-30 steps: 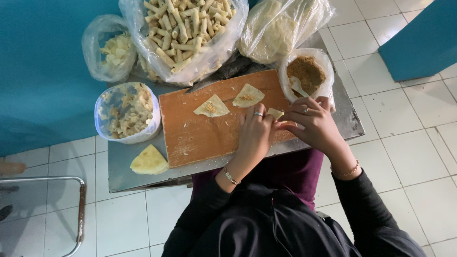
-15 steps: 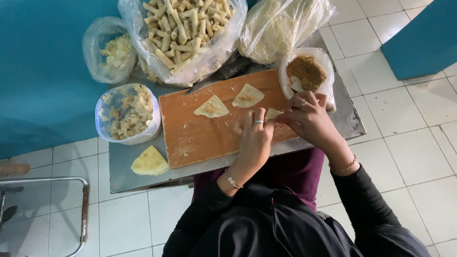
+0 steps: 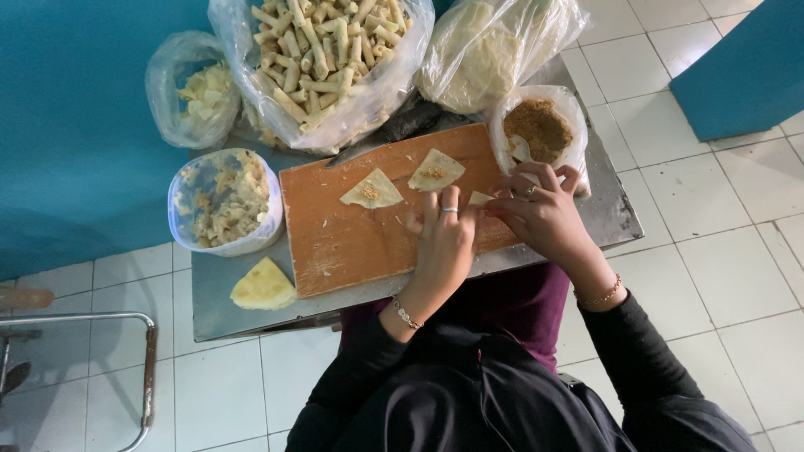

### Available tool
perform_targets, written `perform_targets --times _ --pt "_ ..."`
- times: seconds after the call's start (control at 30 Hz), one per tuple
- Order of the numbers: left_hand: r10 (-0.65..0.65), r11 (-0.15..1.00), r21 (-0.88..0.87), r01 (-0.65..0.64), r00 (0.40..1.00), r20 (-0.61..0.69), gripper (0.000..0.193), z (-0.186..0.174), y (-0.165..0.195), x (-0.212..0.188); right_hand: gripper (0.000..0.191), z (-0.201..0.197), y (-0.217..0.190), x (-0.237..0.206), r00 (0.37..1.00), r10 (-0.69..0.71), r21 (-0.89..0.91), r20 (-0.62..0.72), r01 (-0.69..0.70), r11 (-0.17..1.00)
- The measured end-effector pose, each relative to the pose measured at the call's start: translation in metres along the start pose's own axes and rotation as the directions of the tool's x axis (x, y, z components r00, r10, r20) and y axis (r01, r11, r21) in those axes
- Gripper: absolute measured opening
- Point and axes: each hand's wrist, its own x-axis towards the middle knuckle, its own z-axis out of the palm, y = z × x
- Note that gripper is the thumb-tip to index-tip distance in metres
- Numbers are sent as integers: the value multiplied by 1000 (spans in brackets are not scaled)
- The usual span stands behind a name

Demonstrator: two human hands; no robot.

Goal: The person folds triangular pieces of dough into stuffed pastries at a metal work table. They spoon brown filling onto dough triangles, add diced filling from a plastic container, then pinch the dough edges together to seal each pastry and set it aside.

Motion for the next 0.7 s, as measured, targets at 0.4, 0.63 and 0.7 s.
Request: perform_targets --times 0.4,0.63,0.7 --pt "37 977 209 -28 998 -42 16 3 1 0 22 3 -18 -9 992 122 -83 21 -120 989" --pt "11 973 232 -3 999 -33 29 -4 5 -2 33 8 -34 -1 985 164 -192 62 -150 970" --pt "8 958 285 -13 1000 22 25 -3 6 -1 39 8 -36 1 985 154 -249 75 -131 960"
